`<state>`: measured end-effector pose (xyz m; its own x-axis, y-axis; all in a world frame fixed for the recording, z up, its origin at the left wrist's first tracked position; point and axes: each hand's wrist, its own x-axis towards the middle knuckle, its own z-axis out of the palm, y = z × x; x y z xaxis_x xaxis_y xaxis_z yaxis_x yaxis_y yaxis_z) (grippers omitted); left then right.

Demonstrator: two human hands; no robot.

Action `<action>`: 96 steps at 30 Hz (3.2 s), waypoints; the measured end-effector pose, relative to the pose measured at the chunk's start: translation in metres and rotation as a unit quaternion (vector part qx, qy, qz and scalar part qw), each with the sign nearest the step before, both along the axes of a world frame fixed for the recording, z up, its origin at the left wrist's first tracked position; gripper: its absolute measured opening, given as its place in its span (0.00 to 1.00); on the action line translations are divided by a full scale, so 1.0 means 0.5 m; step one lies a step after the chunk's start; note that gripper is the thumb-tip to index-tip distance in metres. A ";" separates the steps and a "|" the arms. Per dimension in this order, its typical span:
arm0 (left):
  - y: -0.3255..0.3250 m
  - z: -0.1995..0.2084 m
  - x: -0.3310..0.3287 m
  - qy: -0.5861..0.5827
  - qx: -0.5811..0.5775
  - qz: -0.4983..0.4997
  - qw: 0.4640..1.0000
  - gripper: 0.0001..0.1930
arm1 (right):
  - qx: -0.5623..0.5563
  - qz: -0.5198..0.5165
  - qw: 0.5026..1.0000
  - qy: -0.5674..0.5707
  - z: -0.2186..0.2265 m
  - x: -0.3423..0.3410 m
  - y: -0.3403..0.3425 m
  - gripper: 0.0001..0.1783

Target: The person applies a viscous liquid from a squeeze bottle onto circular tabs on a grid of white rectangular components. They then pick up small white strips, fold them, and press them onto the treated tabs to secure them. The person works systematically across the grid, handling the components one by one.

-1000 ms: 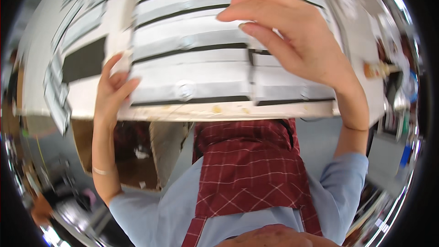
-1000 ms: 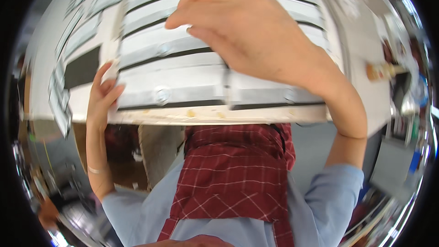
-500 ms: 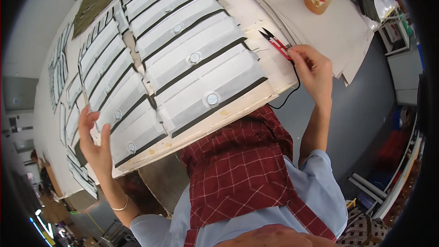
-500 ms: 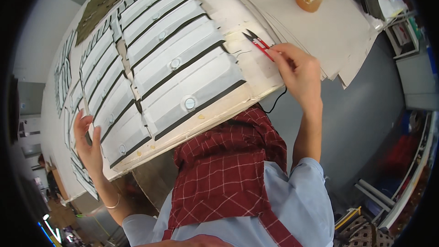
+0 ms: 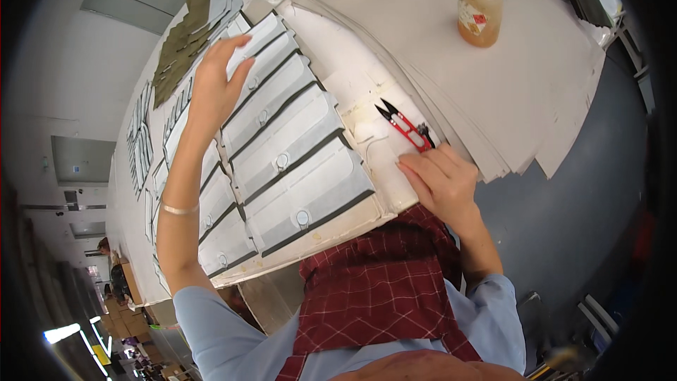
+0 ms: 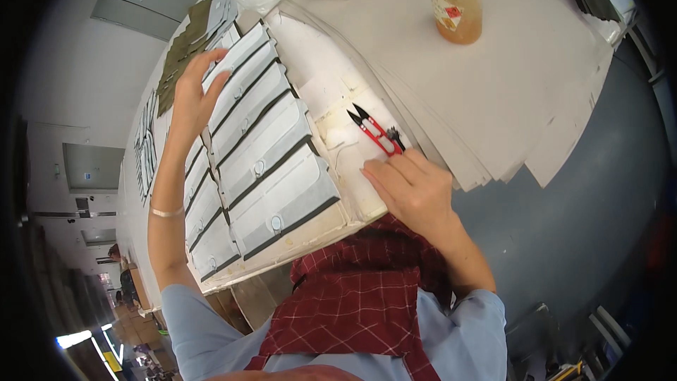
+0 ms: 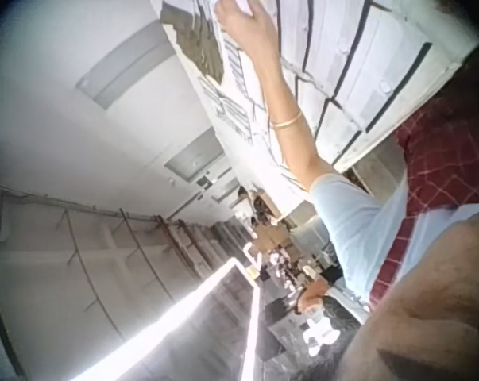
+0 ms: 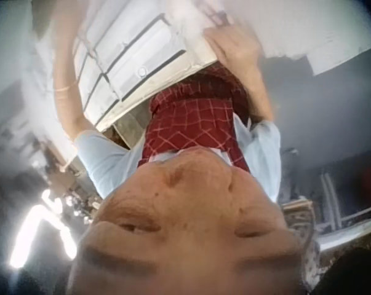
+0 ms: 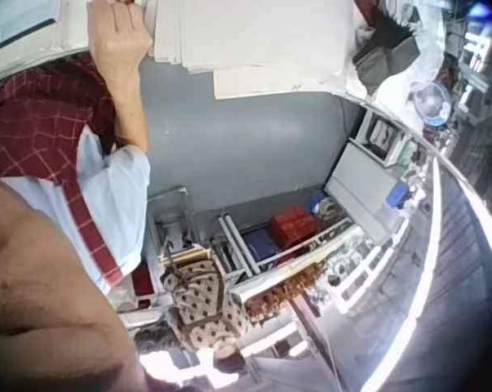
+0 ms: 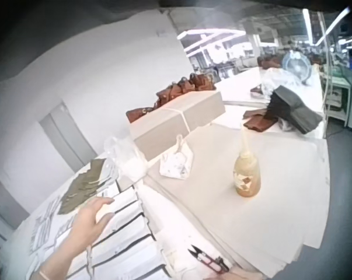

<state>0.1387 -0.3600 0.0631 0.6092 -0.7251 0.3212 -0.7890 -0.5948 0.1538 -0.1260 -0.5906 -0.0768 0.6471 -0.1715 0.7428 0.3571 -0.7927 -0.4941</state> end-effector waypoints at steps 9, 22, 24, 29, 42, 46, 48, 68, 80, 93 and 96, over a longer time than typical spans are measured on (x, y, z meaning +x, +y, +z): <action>-0.203 -0.048 0.415 -0.062 -0.006 -0.010 0.998 0.15 | 0.006 0.002 1.000 0.010 0.002 0.002 -0.001 0.12; -0.205 -0.346 0.765 -0.107 0.121 0.118 0.980 0.20 | -0.047 0.007 0.999 0.019 -0.016 -0.009 -0.017 0.20; -0.203 -0.364 0.787 -0.097 0.077 0.132 0.983 0.20 | -0.048 0.004 0.999 0.018 -0.016 -0.011 -0.018 0.20; -0.159 -0.378 0.845 -0.108 0.030 0.121 0.986 0.18 | -0.039 0.020 0.999 0.010 -0.011 -0.011 -0.021 0.19; -0.190 -0.338 0.719 -0.181 -0.006 0.135 0.974 0.11 | -0.048 0.018 0.999 0.001 -0.021 -0.014 -0.019 0.16; -0.092 -0.315 0.806 -0.338 -0.018 0.057 0.939 0.09 | -0.027 0.031 0.999 -0.021 -0.022 -0.007 -0.019 0.15; -0.157 -0.277 0.738 -0.249 -0.001 0.083 0.965 0.09 | -0.035 0.013 0.999 -0.006 -0.019 -0.006 -0.020 0.14; -0.173 -0.169 0.034 0.116 0.027 -0.289 0.950 0.08 | -0.010 -0.004 0.998 0.066 0.008 0.001 0.008 0.10; -0.178 -0.149 0.013 0.310 -0.063 -0.115 0.942 0.11 | -0.049 0.030 0.980 0.191 0.158 0.062 -0.024 0.12; -0.177 -0.158 -0.003 0.578 -0.269 -0.030 0.770 0.15 | 0.196 0.156 0.883 0.397 0.152 0.258 -0.090 0.32; -0.166 -0.161 -0.001 0.598 -0.271 -0.034 0.754 0.15 | 0.220 0.166 0.859 0.432 0.150 0.280 -0.068 0.34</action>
